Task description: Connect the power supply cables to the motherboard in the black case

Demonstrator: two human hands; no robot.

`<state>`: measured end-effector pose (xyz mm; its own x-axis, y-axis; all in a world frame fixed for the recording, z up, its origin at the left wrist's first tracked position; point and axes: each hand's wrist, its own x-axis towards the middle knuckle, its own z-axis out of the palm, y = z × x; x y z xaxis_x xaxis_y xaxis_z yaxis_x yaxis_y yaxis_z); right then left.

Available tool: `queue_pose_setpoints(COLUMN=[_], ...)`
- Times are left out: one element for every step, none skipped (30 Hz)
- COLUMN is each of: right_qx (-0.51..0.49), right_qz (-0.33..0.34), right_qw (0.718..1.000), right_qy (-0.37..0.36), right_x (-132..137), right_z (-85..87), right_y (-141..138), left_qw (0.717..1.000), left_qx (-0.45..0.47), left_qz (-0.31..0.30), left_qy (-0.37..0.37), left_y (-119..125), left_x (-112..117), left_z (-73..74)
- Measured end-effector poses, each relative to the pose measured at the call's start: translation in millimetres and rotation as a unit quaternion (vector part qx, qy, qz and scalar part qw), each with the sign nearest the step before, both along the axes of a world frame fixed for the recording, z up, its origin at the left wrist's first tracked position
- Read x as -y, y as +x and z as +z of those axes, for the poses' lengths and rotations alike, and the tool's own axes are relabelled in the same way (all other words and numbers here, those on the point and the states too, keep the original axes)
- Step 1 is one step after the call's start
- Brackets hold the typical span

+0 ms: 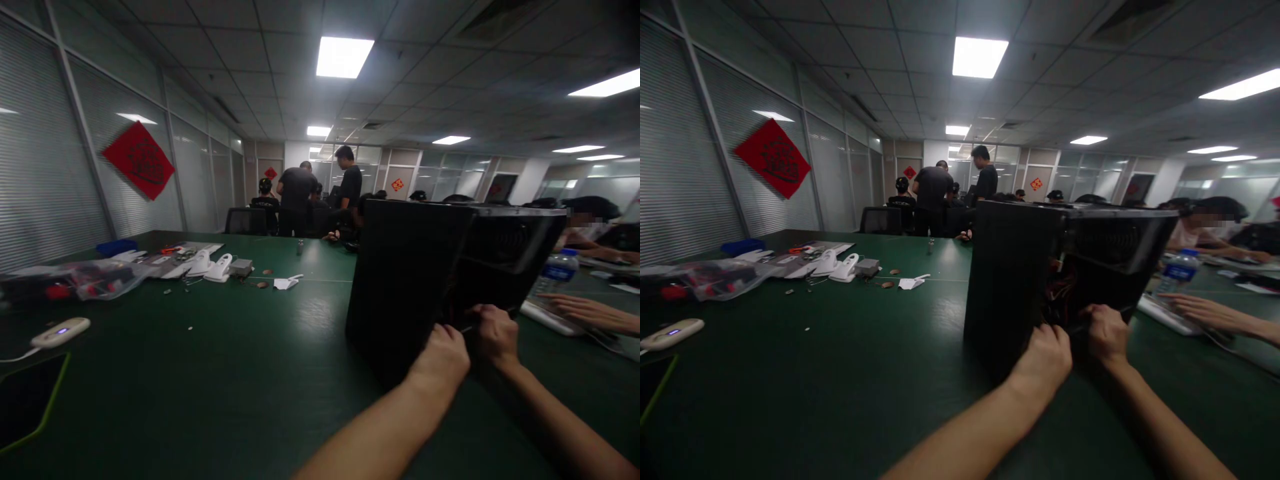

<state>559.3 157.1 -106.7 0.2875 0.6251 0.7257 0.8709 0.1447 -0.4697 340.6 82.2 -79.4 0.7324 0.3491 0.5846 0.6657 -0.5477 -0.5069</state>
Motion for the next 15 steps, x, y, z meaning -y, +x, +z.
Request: queue_pose_setpoints(right_qx=[0.004,0.014,0.028,0.046,0.067,0.091,0.114,0.135,0.149,0.162,0.170,0.177,0.181,0.176,0.169], right_qz=[0.001,-0.002,-0.004,-0.008,-0.011,-0.013,-0.014,-0.014,-0.015,-0.014,-0.011,-0.004,0.003,0.008,0.011], right_qw=[1.000,1.000,0.998,0.996,0.992,0.987,0.982,0.976,0.973,0.970,0.969,0.969,0.968,0.969,0.971], right_qy=[0.010,0.027,0.049,0.074,0.102,0.129,0.152,0.169,0.177,0.178,0.177,0.174,0.172,0.170,0.171], right_x=[-4,-7,-9,-10,-11,-10,-8,-6,-2,1,5,10,14,19,23], right_z=[-6.6,-12.1,-16.3,-19.6,-22.1,-23.8,-25.0,-25.5,-25.5,-25.0,-24.0,-22.4,-20.3,-17.8,-15.0], right_y=[-6,-13,-23,-33,-44,-56,-67,-78,-89,-101,-112,-124,-136,-149,-161], left_qw=[0.998,0.996,0.994,0.993,0.991,0.990,0.988,0.986,0.985,0.984,0.983,0.982,0.982,0.982,0.982], left_qx=[0.014,0.017,0.018,0.019,0.020,0.020,0.019,0.017,0.014,0.011,0.008,0.006,0.005,0.005,0.005], left_qz=[0.012,0.012,0.012,0.013,0.014,0.015,0.015,0.014,0.013,0.012,0.012,0.013,0.014,0.016,0.018], left_qy=[-0.068,-0.089,-0.105,-0.118,-0.129,-0.141,-0.153,-0.163,-0.171,-0.179,-0.184,-0.187,-0.188,-0.189,-0.188], left_y=[-14,-29,-43,-58,-73,-87,-100,-113,-126,-138,-149,-161,-172,-183,-194], left_x=[-4,-7,-10,-11,-13,-14,-14,-15,-15,-16,-16,-16,-15,-15,-14], left_z=[2.8,5.4,7.8,9.8,11.4,12.8,14.1,15.3,16.5,17.7,18.9,20.1,21.1,22.1,22.8])
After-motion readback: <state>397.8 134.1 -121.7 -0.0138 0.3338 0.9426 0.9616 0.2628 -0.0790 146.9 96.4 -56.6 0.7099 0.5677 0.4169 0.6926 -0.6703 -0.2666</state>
